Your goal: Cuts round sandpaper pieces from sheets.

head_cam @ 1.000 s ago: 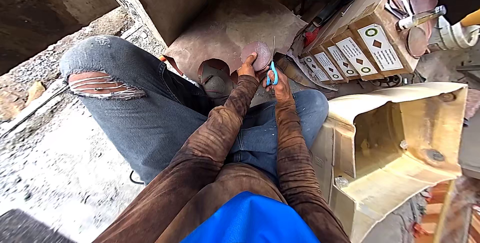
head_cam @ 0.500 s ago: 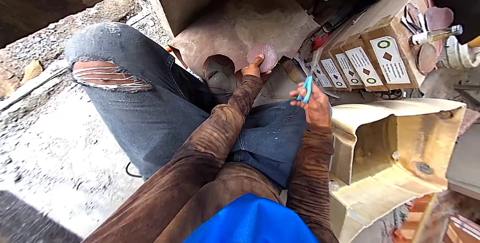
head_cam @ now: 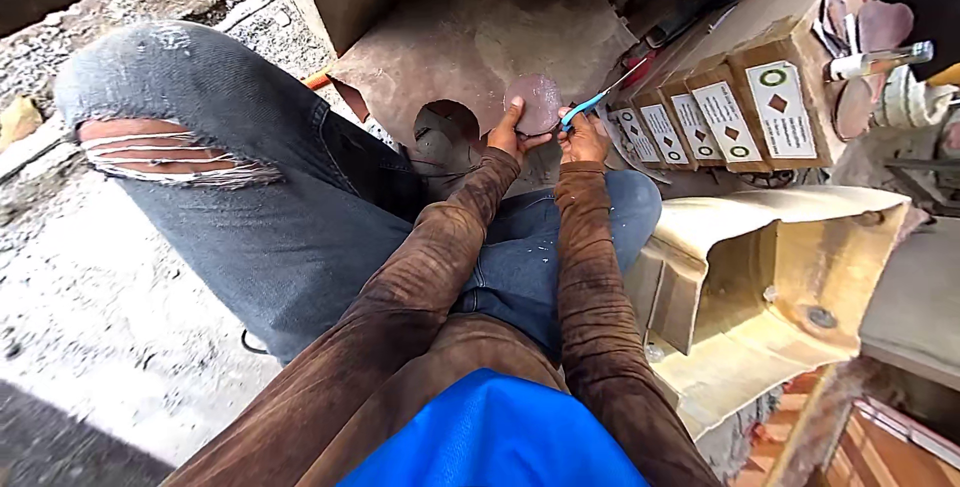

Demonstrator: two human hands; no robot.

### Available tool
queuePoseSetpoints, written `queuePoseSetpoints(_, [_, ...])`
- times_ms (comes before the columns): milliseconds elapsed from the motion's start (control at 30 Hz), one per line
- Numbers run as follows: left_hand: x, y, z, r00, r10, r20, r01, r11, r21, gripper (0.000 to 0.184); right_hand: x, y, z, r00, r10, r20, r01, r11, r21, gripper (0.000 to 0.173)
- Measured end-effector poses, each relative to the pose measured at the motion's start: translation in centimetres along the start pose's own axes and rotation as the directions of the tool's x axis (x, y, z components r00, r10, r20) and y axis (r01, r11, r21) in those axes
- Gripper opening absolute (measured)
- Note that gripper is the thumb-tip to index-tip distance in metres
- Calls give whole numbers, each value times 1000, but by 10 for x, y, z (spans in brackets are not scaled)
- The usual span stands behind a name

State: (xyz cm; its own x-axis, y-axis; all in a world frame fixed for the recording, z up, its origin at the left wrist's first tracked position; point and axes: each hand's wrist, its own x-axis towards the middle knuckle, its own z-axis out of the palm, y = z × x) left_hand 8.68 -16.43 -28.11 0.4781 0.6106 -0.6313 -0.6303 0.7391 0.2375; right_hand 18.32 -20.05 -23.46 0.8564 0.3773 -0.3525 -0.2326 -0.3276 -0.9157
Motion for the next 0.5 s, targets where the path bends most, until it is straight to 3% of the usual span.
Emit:
queuePoseSetpoints(100, [0, 7, -10, 980, -22, 197, 45, 992, -114, 79, 9, -2, 4, 999, -34, -20, 34, 999, 5, 38])
queuePoseSetpoints(200, [-1, 10, -15, 976, -31, 218, 68, 984, -167, 97, 11, 2, 7, 998, -55, -8, 55, 998, 20, 38])
queuePoseSetpoints(233, [0, 9, -16, 973, -15, 229, 54, 985, -164, 94, 12, 3, 8, 998, -57, -5, 57, 998, 26, 38])
queuePoseSetpoints(300, [2, 5, -16, 969, 40, 245, -8, 991, -132, 70, 13, 4, 7, 998, -59, 1, 59, 998, 36, 39])
queuePoseSetpoints(400, [3, 0, -9, 990, 70, 119, -64, 996, -59, 38, 11, 4, 3, 999, -45, 5, 45, 998, 38, 41])
queuePoseSetpoints(500, [2, -4, -1, 996, 93, -4, -94, 996, -7, 37, 11, 9, 0, 999, -30, 12, 29, 998, 59, 41])
